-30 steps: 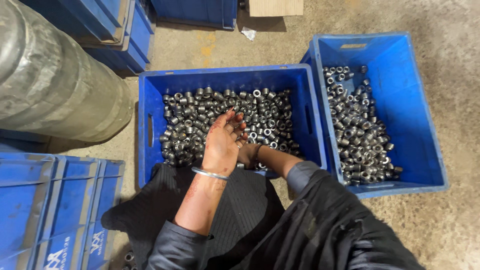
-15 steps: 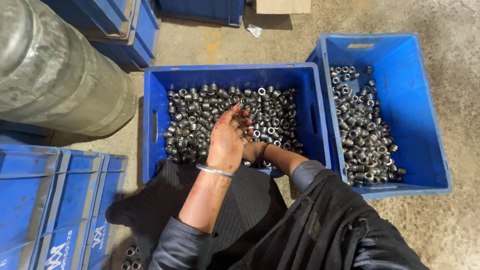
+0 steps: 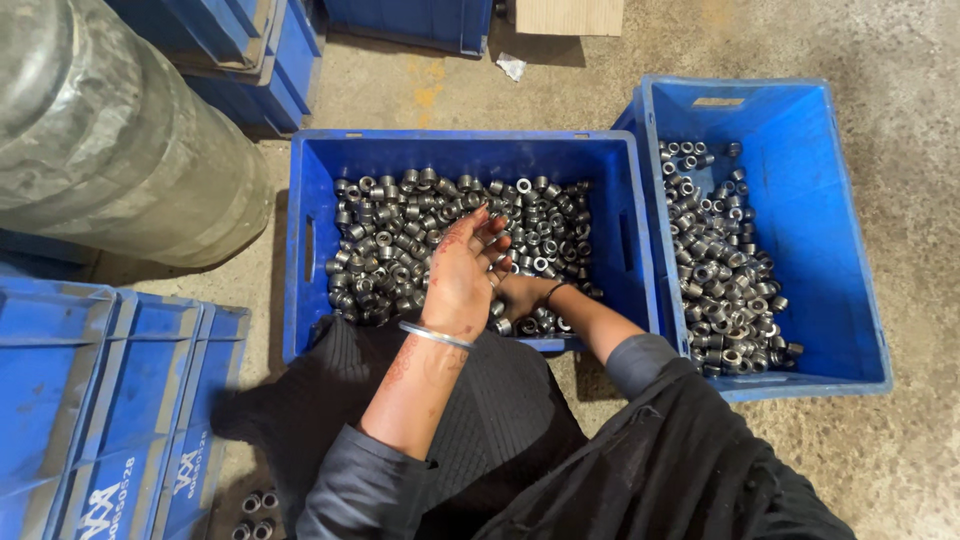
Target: The person sits on the floor and repeatedly scoops small metal parts from one blue bin, briefly inspects them in their hands, and transfers them to a second blue bin. The process continues throughout the clip with no tools used.
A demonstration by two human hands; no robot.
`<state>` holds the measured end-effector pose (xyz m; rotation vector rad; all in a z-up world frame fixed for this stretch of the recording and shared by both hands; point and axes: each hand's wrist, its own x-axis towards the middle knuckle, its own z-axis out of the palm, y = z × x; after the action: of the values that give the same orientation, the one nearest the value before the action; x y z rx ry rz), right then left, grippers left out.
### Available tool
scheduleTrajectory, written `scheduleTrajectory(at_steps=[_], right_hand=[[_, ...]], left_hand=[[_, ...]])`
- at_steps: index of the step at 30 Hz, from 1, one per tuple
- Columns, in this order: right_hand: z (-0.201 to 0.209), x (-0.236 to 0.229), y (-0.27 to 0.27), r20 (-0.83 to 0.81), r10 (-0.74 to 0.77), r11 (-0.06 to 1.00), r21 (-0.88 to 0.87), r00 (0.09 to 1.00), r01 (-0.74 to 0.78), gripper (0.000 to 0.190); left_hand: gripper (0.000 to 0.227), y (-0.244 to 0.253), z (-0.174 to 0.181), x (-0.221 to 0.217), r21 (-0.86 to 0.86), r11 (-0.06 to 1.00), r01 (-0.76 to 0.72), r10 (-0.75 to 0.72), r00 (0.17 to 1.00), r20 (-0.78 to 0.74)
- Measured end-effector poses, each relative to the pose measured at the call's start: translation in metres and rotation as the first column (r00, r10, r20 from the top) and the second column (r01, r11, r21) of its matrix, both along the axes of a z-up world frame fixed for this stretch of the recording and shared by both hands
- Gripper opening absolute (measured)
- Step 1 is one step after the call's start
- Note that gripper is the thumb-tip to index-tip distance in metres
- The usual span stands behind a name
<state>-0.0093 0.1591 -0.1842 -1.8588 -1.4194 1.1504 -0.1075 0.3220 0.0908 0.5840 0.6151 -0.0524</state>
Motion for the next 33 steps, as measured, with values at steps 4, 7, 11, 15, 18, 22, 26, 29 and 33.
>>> scheduleTrajectory(at_steps=[4,7,11,15,18,22,26,29,33], right_hand=[[0.076,0.012,-0.007,-0.355,-0.396,0.913,-0.250,0.847,0.322,0.040],[0.148,0.028,0.000,-0.478,-0.443,0.893,-0.157,0.758,0.422,0.033],[0.247,0.040,0.022,-0.415,-0.416,0.883,0.026,0.809,0.468,0.032],[0.338,0.027,0.033,-0.261,-0.390,0.896,0.115,0.883,0.430,0.027],[0.385,0.005,0.038,-0.179,-0.437,0.880,0.116,0.882,0.460,0.028],[0.410,-0.017,0.033,-0.266,-0.489,0.815,0.202,0.831,0.544,0.031],[0.405,-0.023,0.019,-0.450,-0.559,0.691,0.210,0.696,0.691,0.035],[0.399,-0.018,0.011,-0.610,-0.498,0.606,0.263,0.616,0.751,0.036],[0.402,-0.019,0.009,-0.660,-0.500,0.569,0.237,0.560,0.788,0.027]], left_hand=[[0.022,-0.005,-0.036,0.007,-0.001,1.000,-0.018,0.018,0.999,-0.028],[0.023,-0.010,-0.064,0.016,0.133,0.989,-0.063,0.072,0.995,-0.069],[0.025,-0.019,-0.069,0.024,0.349,0.908,-0.233,0.220,0.972,0.076],[0.039,-0.022,-0.033,0.010,-0.154,0.980,-0.125,0.146,0.980,0.136],[0.043,-0.019,-0.001,0.004,-0.289,0.951,-0.108,0.193,0.940,0.283],[0.040,-0.021,0.024,-0.005,-0.362,0.922,-0.137,0.231,0.945,0.231],[0.040,-0.025,0.032,-0.013,-0.350,0.930,-0.114,0.211,0.944,0.252],[0.043,-0.027,0.037,-0.014,-0.426,0.901,-0.081,0.235,0.917,0.321],[0.043,-0.024,0.038,-0.013,-0.415,0.901,-0.127,0.230,0.951,0.208]])
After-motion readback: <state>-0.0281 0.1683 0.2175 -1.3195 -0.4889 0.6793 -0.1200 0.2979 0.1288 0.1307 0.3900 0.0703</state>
